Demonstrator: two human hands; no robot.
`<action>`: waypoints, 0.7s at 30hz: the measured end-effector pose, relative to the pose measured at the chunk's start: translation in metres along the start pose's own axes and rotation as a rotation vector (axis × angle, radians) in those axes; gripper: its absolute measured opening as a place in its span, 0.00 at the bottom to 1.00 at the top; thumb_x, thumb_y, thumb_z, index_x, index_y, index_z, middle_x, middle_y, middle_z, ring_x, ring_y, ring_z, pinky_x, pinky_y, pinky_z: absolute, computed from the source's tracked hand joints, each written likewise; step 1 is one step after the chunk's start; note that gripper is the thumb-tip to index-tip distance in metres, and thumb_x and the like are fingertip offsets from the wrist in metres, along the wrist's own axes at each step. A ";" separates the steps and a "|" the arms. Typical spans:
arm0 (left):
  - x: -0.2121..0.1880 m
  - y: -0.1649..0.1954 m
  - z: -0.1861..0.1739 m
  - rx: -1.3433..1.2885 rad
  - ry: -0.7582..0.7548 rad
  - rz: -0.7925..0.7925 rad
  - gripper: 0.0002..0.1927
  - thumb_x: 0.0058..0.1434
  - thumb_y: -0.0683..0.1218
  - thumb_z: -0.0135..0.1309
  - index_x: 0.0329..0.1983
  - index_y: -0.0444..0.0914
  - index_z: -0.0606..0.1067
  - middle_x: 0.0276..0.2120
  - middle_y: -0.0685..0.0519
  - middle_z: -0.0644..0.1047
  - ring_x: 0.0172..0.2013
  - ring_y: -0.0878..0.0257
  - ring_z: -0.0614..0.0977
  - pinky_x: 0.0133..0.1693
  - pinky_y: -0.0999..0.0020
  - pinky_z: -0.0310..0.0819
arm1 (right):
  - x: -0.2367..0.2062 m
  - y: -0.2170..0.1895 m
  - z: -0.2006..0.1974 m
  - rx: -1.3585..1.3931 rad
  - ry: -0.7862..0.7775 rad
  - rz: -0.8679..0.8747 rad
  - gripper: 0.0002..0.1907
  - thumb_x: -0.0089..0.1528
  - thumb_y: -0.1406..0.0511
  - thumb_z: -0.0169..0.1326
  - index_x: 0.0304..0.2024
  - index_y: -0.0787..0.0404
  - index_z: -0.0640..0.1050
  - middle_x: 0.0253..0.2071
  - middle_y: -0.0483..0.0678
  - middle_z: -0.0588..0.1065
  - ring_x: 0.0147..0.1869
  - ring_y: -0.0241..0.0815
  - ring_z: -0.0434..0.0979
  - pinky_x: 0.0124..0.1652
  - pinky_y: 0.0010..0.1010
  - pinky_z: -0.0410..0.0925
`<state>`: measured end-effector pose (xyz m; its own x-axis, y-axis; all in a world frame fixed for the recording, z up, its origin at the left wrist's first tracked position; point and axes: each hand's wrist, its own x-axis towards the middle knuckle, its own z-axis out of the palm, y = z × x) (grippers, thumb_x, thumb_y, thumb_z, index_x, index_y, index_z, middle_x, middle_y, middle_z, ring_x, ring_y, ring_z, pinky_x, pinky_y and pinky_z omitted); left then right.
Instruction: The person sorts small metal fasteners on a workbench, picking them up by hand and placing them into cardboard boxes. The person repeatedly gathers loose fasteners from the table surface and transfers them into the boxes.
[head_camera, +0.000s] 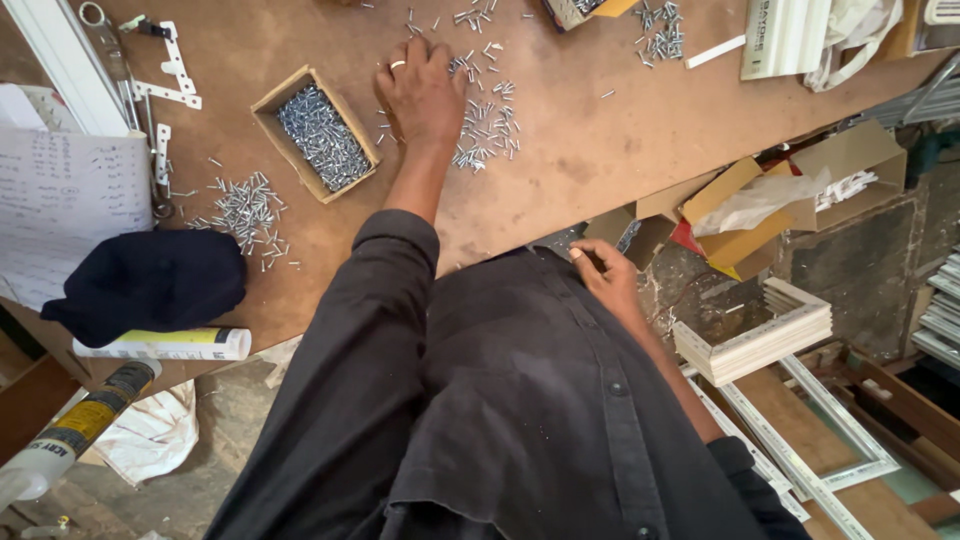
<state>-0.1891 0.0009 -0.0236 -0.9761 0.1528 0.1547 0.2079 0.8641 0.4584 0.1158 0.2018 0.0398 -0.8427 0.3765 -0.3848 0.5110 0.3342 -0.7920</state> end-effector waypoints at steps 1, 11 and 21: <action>0.001 0.000 0.000 -0.001 -0.013 -0.008 0.17 0.54 0.54 0.67 0.43 0.45 0.79 0.49 0.52 0.74 0.57 0.52 0.70 0.58 0.46 0.57 | -0.001 -0.001 0.000 -0.002 0.001 0.009 0.08 0.66 0.67 0.59 0.46 0.64 0.82 0.31 0.39 0.76 0.34 0.24 0.71 0.34 0.18 0.66; 0.007 0.004 -0.004 0.062 0.006 0.102 0.07 0.55 0.48 0.63 0.37 0.45 0.82 0.44 0.52 0.75 0.51 0.51 0.73 0.54 0.47 0.60 | -0.002 0.005 0.001 0.001 0.003 -0.017 0.07 0.66 0.67 0.59 0.46 0.63 0.82 0.34 0.40 0.78 0.35 0.25 0.72 0.35 0.18 0.67; 0.012 -0.006 -0.006 0.101 0.023 0.220 0.10 0.59 0.49 0.62 0.39 0.39 0.79 0.46 0.52 0.75 0.52 0.52 0.73 0.52 0.51 0.62 | -0.003 0.022 0.005 -0.025 0.020 -0.126 0.07 0.65 0.67 0.61 0.45 0.63 0.82 0.36 0.44 0.79 0.37 0.28 0.75 0.37 0.20 0.69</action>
<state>-0.2013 -0.0055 -0.0193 -0.9059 0.3330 0.2616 0.4071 0.8548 0.3218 0.1286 0.2039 0.0209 -0.8969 0.3477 -0.2733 0.4057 0.4009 -0.8214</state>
